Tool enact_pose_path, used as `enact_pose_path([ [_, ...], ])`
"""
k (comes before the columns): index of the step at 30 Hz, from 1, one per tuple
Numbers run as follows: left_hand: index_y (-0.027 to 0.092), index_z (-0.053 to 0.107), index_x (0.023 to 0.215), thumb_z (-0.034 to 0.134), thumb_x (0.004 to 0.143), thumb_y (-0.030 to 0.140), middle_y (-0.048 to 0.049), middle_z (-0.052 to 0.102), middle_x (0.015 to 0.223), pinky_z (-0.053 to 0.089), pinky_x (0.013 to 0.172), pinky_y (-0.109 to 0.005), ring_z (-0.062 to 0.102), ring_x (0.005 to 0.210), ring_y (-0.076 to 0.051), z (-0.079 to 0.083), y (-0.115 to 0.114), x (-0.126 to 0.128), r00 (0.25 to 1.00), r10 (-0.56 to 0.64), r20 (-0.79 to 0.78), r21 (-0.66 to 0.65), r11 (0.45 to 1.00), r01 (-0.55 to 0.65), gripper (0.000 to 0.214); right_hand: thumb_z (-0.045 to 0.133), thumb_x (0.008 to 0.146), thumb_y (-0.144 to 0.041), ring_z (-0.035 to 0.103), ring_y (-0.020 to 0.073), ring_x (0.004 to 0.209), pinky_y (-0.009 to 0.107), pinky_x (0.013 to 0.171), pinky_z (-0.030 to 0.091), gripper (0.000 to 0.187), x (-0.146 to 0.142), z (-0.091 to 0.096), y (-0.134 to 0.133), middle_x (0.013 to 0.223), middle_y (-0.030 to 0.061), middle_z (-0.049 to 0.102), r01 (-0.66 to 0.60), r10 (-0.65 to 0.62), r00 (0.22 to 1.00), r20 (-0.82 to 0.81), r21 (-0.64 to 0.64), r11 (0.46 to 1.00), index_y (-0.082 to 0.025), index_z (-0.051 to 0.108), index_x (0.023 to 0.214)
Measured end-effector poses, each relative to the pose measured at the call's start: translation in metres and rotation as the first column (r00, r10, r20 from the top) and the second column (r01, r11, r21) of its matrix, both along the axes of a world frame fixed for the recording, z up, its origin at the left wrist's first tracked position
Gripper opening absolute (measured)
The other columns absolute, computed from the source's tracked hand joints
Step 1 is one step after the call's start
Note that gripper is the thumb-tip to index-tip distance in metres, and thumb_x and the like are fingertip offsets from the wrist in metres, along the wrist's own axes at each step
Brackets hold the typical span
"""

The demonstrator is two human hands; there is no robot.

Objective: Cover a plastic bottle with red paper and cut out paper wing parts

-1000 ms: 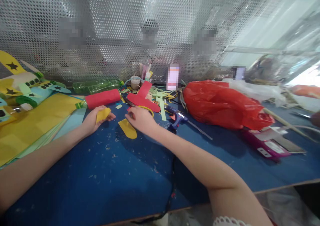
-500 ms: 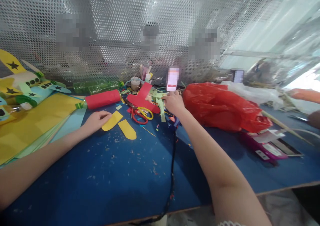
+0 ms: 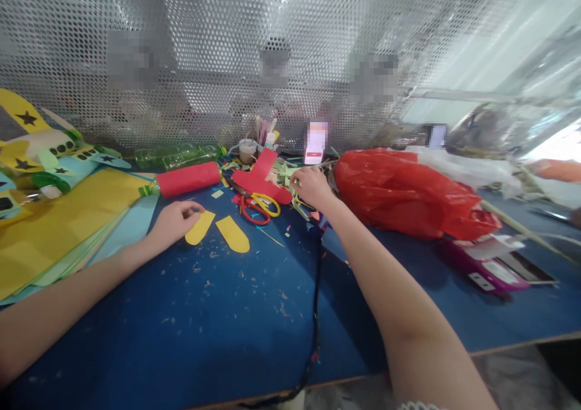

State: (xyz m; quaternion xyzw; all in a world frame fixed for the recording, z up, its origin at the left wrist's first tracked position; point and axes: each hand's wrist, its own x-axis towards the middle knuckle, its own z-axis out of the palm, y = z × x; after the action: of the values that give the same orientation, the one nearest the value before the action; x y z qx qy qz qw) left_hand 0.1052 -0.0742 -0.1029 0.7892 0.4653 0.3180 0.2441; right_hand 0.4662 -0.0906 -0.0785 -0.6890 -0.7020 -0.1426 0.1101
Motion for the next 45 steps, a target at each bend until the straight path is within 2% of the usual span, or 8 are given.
enact_pose_path([
  [6, 0.023, 0.067, 0.060, 0.057, 0.068, 0.025, -0.0027, 0.059, 0.053, 0.035, 0.059, -0.031, 0.050, 0.058, -0.021, -0.003, 0.000, 0.000, 0.999, -0.004, 0.032, 0.056, 0.998, 0.002, 0.014, 0.044, 0.084, -0.018, 0.058, 0.0260, 0.087, 0.039, 0.084, 0.042, 0.023, -0.012, 0.024, -0.006, 0.086, 0.0101, 0.068, -0.002, 0.039, 0.979, -0.201, 0.181, 0.983, -0.017, 0.063, 0.097],
  [10, 0.023, 0.069, 0.061, 0.056, 0.070, 0.026, -0.0040, 0.063, 0.057, 0.038, 0.064, -0.033, 0.052, 0.063, -0.023, -0.005, 0.000, -0.001, 1.000, -0.002, 0.016, 0.077, 0.997, 0.001, 0.016, 0.044, 0.085, -0.020, 0.060, 0.0221, 0.082, 0.037, 0.078, 0.047, 0.020, -0.028, 0.037, -0.013, 0.093, 0.0104, 0.065, 0.036, 0.139, 0.882, -0.451, 0.358, 0.933, -0.018, 0.061, 0.094],
  [13, 0.023, 0.070, 0.065, 0.055, 0.075, 0.027, -0.0048, 0.068, 0.066, 0.041, 0.071, -0.035, 0.056, 0.070, -0.025, -0.004, 0.000, -0.001, 1.000, -0.014, 0.002, 0.099, 0.995, 0.014, 0.018, 0.048, 0.084, -0.024, 0.060, 0.0168, 0.071, 0.034, 0.070, 0.051, 0.014, -0.042, 0.040, -0.012, 0.090, 0.0067, 0.063, 0.056, 0.218, 0.626, -0.749, 0.321, 0.945, -0.020, 0.057, 0.093],
  [17, 0.023, 0.071, 0.071, 0.056, 0.078, 0.028, -0.0046, 0.071, 0.075, 0.042, 0.073, -0.035, 0.060, 0.075, -0.024, 0.000, -0.002, -0.001, 0.996, -0.035, 0.081, 0.084, 0.996, 0.028, 0.017, 0.059, 0.079, -0.028, 0.061, 0.0133, 0.073, 0.032, 0.074, 0.054, 0.013, -0.073, 0.033, -0.015, 0.082, 0.0013, 0.062, -0.104, 0.173, 0.208, -0.963, 0.154, 0.983, -0.021, 0.056, 0.090],
  [21, 0.020, 0.070, 0.081, 0.054, 0.083, 0.036, -0.0051, 0.071, 0.077, 0.045, 0.068, -0.032, 0.062, 0.071, -0.021, 0.008, -0.010, 0.001, 0.989, -0.077, 0.128, 0.020, 0.997, 0.075, 0.022, 0.063, 0.077, -0.023, 0.059, 0.0096, 0.069, 0.028, 0.075, 0.055, 0.011, -0.112, 0.020, -0.027, 0.080, -0.0006, 0.060, -0.265, 0.037, -0.001, -0.999, 0.036, 0.964, -0.021, 0.057, 0.086],
  [28, 0.020, 0.053, 0.115, 0.051, 0.080, 0.019, -0.0042, 0.070, 0.097, 0.052, 0.078, -0.030, 0.067, 0.088, -0.017, 0.005, -0.030, 0.006, 0.863, -0.378, 0.336, -0.071, 0.903, 0.423, 0.035, 0.065, 0.076, -0.022, 0.062, 0.0100, 0.075, 0.029, 0.085, 0.052, 0.007, -0.156, -0.012, -0.044, 0.083, 0.0007, 0.064, -0.374, -0.039, -0.102, -0.994, 0.002, 0.927, -0.019, 0.065, 0.082],
  [32, 0.020, 0.062, 0.105, 0.050, 0.074, 0.011, -0.0039, 0.068, 0.104, 0.053, 0.081, -0.028, 0.066, 0.089, -0.016, 0.000, -0.034, 0.008, 0.831, -0.503, 0.239, 0.027, 0.859, 0.512, 0.035, 0.070, 0.072, -0.026, 0.062, 0.0112, 0.075, 0.031, 0.084, 0.051, 0.011, -0.158, -0.029, -0.042, 0.082, 0.0000, 0.064, -0.320, -0.043, -0.150, -0.988, 0.008, 0.947, -0.019, 0.066, 0.080],
  [45, 0.017, 0.072, 0.087, 0.061, 0.082, 0.035, -0.0054, 0.075, 0.089, 0.054, 0.076, -0.031, 0.068, 0.079, -0.017, -0.011, -0.018, 0.013, 0.869, -0.340, 0.358, -0.086, 0.915, 0.394, 0.021, 0.070, 0.073, -0.026, 0.061, 0.0120, 0.074, 0.025, 0.064, 0.052, 0.043, -0.164, -0.032, -0.050, 0.096, -0.0012, 0.063, -0.449, 0.090, -0.134, -0.987, 0.141, 0.883, -0.031, 0.053, 0.113],
])
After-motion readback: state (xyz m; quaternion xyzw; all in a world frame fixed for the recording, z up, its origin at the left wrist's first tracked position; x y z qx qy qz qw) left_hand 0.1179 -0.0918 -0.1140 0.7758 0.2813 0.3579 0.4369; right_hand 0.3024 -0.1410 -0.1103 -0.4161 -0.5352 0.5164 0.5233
